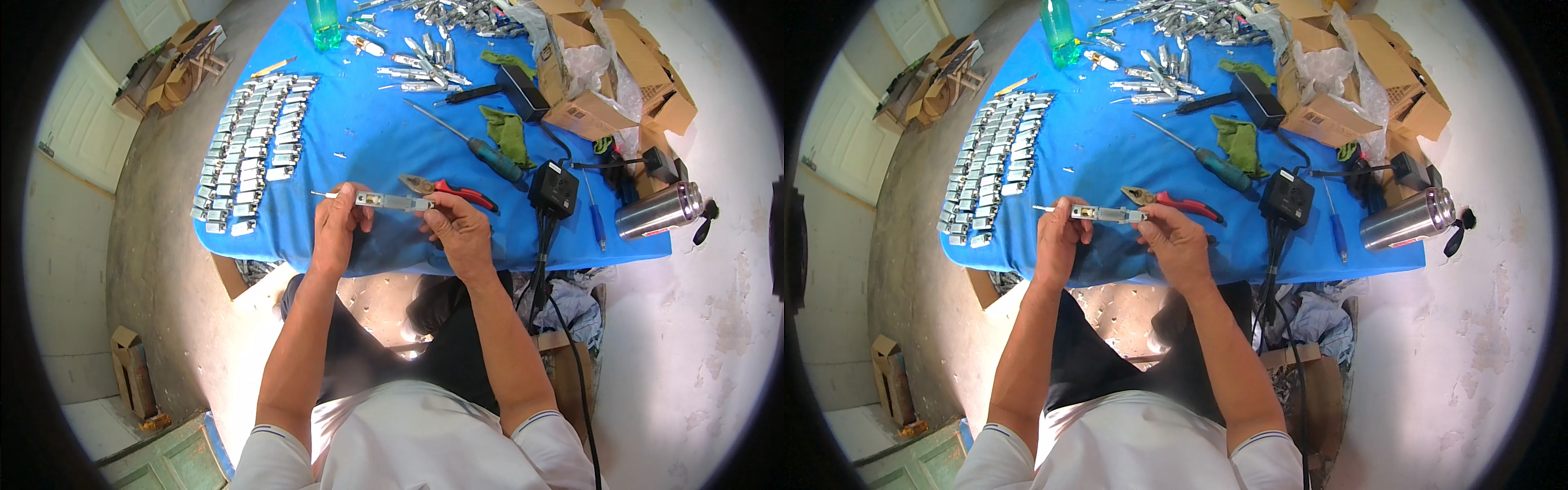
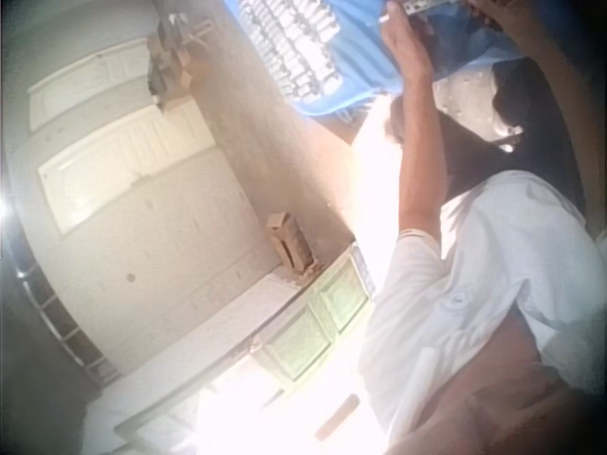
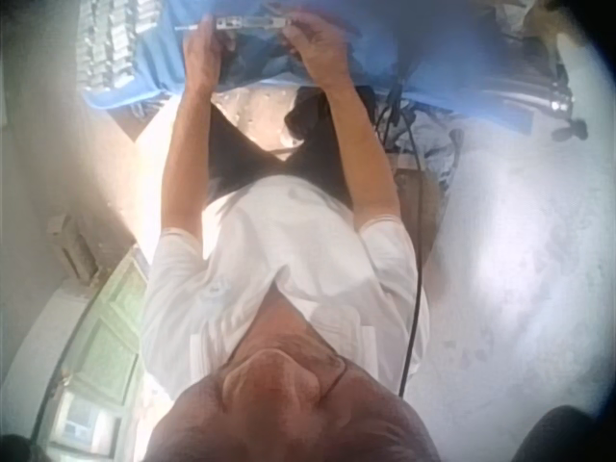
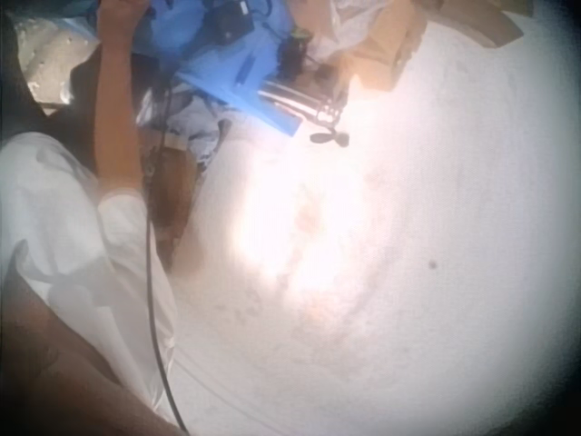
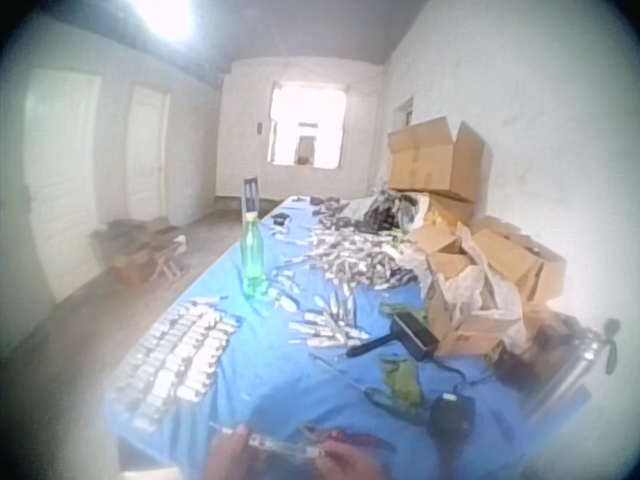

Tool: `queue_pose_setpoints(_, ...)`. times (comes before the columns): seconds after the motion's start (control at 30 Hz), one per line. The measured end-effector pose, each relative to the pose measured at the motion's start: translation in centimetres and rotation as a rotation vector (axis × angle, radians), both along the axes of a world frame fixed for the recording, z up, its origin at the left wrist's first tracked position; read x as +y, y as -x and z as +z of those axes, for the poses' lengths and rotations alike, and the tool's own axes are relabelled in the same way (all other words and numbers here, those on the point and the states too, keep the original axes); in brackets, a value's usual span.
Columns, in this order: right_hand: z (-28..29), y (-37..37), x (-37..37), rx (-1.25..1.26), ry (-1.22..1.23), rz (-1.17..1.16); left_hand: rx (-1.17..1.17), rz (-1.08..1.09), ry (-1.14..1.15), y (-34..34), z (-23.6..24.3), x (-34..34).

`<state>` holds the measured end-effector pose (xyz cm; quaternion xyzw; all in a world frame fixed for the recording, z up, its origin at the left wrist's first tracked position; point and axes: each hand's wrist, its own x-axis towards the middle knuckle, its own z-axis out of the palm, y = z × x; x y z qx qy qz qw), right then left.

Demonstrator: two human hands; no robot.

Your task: The person sits on the floor and uses a soldering iron to work on small silver electronic components. They hold the components with one hand and apply the soldering iron with the other, occasionally using a screwdriver to adjust parts. The person places the finished components onto a blue cloth on the floor.

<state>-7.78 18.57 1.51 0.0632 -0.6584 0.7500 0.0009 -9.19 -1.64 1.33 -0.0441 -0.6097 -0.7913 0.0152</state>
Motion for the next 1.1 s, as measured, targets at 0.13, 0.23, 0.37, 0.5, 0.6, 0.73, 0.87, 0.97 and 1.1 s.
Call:
queue_pose_setpoints(0.13,-0.02,-0.02,0.05,0.003,0.002,-0.004,0.018,0.013,-0.022,-0.10,0.24,0.31)
queue_pose_setpoints(0.23,0.05,-0.05,0.15,0.010,0.029,0.000,-0.033,0.030,0.013,-0.05,0.38,0.16)
queue_pose_setpoints(0.37,0.28,-0.12,0.15,0.001,0.035,0.011,-0.052,0.046,0.028,-0.06,0.29,0.05)
queue_pose_setpoints(0.5,0.40,-0.06,0.31,-0.035,0.045,0.006,-0.024,0.042,0.091,-0.15,0.55,0.22)
queue_pose_setpoints(0.6,0.60,-0.07,0.39,-0.067,0.051,0.008,-0.016,0.049,0.116,-0.27,0.56,0.35)
queue_pose_setpoints(0.73,0.47,-0.06,0.50,-0.036,0.094,0.018,-0.015,0.040,0.111,-0.35,0.70,0.50)
queue_pose_setpoints(0.87,0.42,-0.10,0.43,-0.001,0.078,0.012,-0.025,0.047,0.056,-0.25,0.46,0.49)
queue_pose_setpoints(0.97,0.45,-0.08,0.43,0.005,0.074,0.024,-0.025,0.034,0.024,-0.31,0.32,0.44)
queue_pose_setpoints(1.1,0.19,-0.02,0.26,0.013,0.085,0.002,-0.010,0.026,0.023,-0.23,0.20,0.40)
